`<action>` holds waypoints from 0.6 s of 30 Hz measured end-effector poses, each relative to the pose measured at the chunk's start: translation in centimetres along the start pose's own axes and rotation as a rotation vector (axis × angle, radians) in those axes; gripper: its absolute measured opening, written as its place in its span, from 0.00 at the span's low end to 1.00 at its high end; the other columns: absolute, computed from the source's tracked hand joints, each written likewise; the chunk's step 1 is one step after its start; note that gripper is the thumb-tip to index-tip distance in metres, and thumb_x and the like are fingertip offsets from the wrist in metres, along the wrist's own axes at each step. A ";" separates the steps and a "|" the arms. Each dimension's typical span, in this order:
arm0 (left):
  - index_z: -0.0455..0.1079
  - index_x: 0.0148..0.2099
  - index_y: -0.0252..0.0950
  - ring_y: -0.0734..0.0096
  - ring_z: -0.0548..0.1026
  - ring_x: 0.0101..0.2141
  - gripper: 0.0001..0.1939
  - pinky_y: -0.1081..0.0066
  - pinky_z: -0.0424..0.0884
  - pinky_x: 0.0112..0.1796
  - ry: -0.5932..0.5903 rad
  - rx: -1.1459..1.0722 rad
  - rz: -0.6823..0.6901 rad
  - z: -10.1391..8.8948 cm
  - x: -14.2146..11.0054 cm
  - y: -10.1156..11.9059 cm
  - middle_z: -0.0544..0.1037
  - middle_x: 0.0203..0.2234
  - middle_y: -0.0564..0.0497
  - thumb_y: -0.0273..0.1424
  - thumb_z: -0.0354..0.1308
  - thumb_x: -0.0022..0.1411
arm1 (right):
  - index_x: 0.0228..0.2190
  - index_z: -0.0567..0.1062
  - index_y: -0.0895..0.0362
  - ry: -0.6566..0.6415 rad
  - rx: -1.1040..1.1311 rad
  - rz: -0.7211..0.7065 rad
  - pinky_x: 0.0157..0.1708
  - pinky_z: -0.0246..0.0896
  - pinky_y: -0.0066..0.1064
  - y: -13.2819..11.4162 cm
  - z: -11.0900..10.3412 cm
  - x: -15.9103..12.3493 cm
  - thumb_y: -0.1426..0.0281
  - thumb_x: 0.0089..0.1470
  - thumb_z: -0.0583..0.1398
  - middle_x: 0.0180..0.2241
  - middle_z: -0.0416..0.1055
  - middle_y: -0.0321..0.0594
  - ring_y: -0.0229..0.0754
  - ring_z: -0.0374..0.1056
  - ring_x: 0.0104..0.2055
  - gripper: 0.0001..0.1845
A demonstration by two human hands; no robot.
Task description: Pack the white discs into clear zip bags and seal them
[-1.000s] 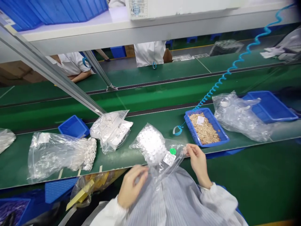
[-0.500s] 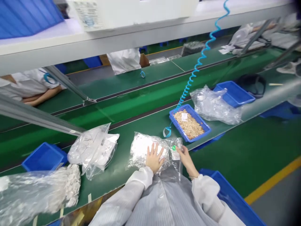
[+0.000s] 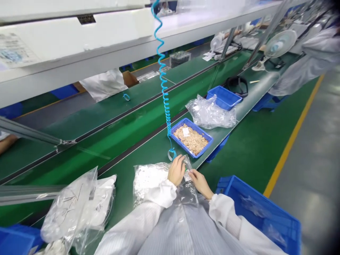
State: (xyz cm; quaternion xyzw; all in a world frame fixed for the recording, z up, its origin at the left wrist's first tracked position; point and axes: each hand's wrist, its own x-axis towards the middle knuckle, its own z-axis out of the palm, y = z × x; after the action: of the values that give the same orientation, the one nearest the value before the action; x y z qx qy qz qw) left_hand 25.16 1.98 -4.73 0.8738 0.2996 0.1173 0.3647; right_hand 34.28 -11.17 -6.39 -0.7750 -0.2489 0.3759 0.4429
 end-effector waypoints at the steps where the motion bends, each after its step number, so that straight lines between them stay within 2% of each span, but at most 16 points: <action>1: 0.63 0.58 0.34 0.64 0.63 0.58 0.19 0.59 0.60 0.58 -0.028 -0.041 0.002 0.0 1.6 0.1 0.66 0.57 0.41 0.30 0.45 0.67 | 0.27 0.73 0.55 -0.020 0.006 -0.022 0.32 0.58 0.31 -0.4 -0.4 0.0 0.52 0.51 0.56 0.22 0.69 0.32 0.39 0.63 0.27 0.19; 4: 0.70 0.47 0.32 0.64 0.74 0.45 0.13 0.58 0.70 0.48 -0.154 -0.162 -0.040 -0.2 5.8 -0.7 0.76 0.42 0.44 0.34 0.51 0.66 | 0.28 0.75 0.55 -0.058 0.037 -0.057 0.34 0.59 0.31 -1.2 -1.4 0.2 0.52 0.51 0.57 0.25 0.71 0.34 0.40 0.65 0.29 0.19; 7: 0.71 0.37 0.31 0.71 0.75 0.32 0.13 0.64 0.74 0.38 -0.294 -0.285 -0.068 -0.6 8.1 -2.4 0.76 0.30 0.51 0.37 0.56 0.64 | 0.28 0.76 0.56 -0.058 0.086 -0.054 0.35 0.60 0.32 -1.4 -1.7 0.7 0.52 0.50 0.57 0.26 0.73 0.34 0.41 0.66 0.30 0.19; 10: 0.70 0.36 0.31 0.73 0.75 0.30 0.13 0.66 0.74 0.36 -0.363 -0.377 -0.079 -1.3 8.9 -3.6 0.75 0.28 0.52 0.37 0.56 0.64 | 0.32 0.76 0.56 -0.023 0.162 -0.027 0.38 0.62 0.34 -1.5 -1.3 1.9 0.53 0.48 0.59 0.29 0.74 0.36 0.42 0.68 0.33 0.20; 14: 0.71 0.36 0.31 0.73 0.75 0.30 0.13 0.65 0.73 0.36 -0.400 -0.440 -0.085 -2.6 9.3 -4.1 0.75 0.28 0.53 0.37 0.56 0.64 | 0.37 0.75 0.57 0.012 0.288 -0.019 0.44 0.64 0.36 -2.6 0.0 4.6 0.53 0.47 0.61 0.35 0.76 0.39 0.43 0.70 0.39 0.22; 18: 0.72 0.39 0.31 0.69 0.76 0.34 0.13 0.62 0.73 0.41 -0.418 -0.470 -0.071 -4.0 10.0 -4.4 0.77 0.32 0.51 0.38 0.56 0.64 | 0.35 0.74 0.59 0.013 0.377 -0.001 0.37 0.66 0.35 -4.2 1.8 7.4 0.55 0.52 0.61 0.29 0.74 0.37 0.39 0.70 0.32 0.19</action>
State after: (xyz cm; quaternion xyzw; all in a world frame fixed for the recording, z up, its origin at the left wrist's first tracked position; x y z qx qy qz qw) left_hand 29.43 12.75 -5.17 0.7597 0.2133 -0.0118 0.6142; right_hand 37.01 -2.91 -6.00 -0.6806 -0.1716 0.4104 0.5822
